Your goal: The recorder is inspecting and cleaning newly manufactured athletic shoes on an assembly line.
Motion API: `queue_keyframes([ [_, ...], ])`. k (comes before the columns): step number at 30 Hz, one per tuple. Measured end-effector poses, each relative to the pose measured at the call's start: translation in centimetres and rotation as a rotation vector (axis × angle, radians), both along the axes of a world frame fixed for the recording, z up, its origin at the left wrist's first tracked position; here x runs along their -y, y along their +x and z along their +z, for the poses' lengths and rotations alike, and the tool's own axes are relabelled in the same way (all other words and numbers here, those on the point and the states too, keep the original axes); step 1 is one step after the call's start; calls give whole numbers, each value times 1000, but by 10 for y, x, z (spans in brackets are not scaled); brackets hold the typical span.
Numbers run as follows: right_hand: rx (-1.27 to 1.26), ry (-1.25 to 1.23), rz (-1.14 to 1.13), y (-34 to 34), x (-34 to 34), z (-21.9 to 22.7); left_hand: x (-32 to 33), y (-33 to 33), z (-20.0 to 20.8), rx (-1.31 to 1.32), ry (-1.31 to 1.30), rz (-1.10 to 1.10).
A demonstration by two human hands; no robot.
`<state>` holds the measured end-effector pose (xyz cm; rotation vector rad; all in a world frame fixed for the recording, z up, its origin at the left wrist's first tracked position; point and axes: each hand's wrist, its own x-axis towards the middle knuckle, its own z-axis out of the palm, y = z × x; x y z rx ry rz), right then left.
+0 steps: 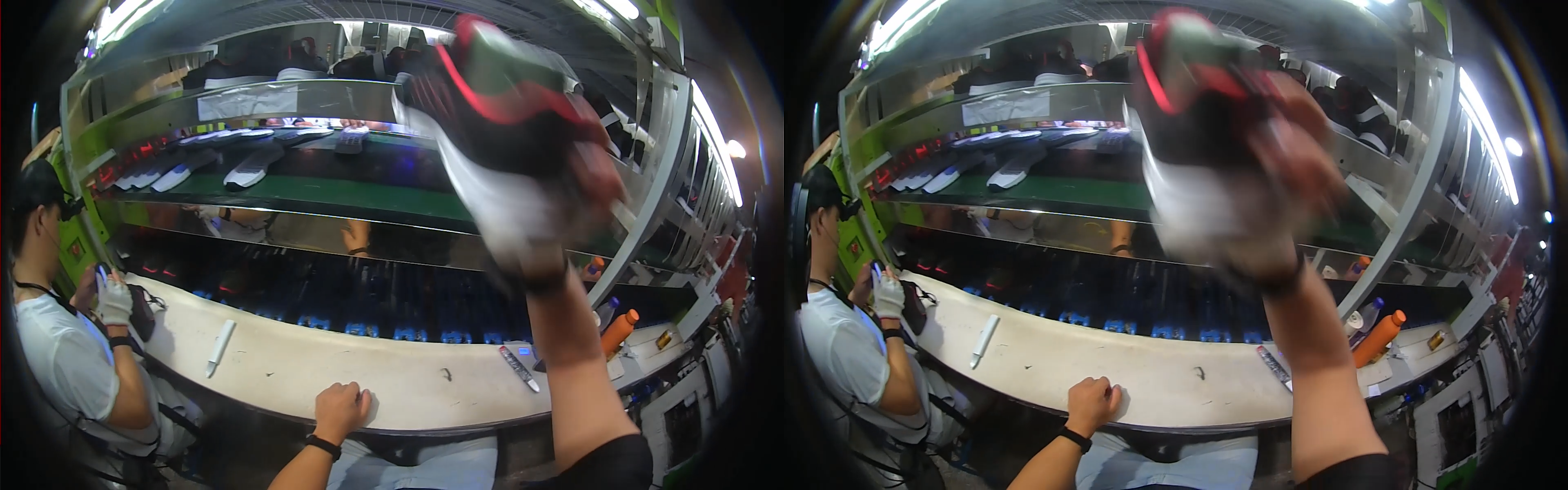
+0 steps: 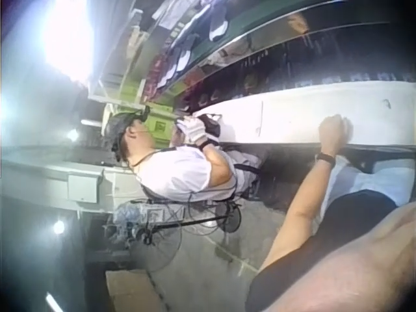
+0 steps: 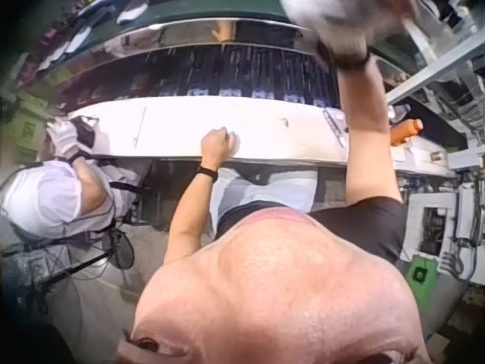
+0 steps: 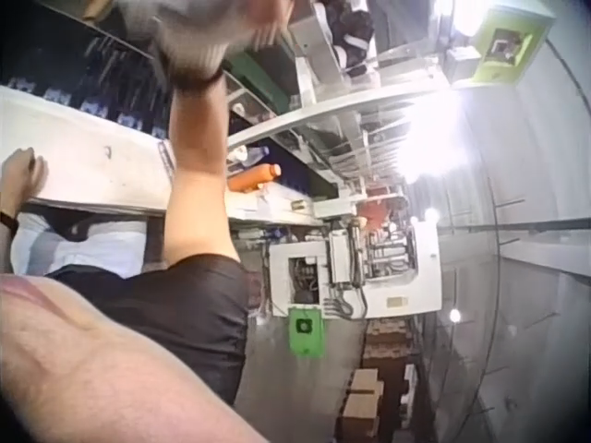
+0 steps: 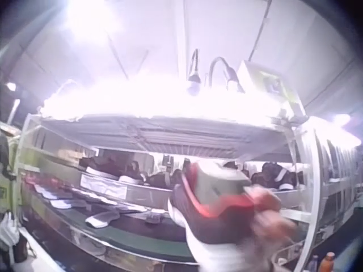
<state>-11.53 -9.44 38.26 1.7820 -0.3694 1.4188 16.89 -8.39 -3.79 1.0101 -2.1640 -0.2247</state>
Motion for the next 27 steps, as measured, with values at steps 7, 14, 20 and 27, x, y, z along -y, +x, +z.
queue_keyframes([
  [7, 54, 306, 39, 75, 152, 51, 2, 1, -4, 0, -6, 4],
  [14, -61, 1042, -718, 10, 105, -91, -5, 4, 13, 79, 57, 8],
  [20, 252, 1203, -860, -56, 75, -102, 80, 14, 48, 485, 507, -360],
  [27, 188, 1175, -930, -49, 90, -106, 373, 103, 67, 404, -265, 254],
])
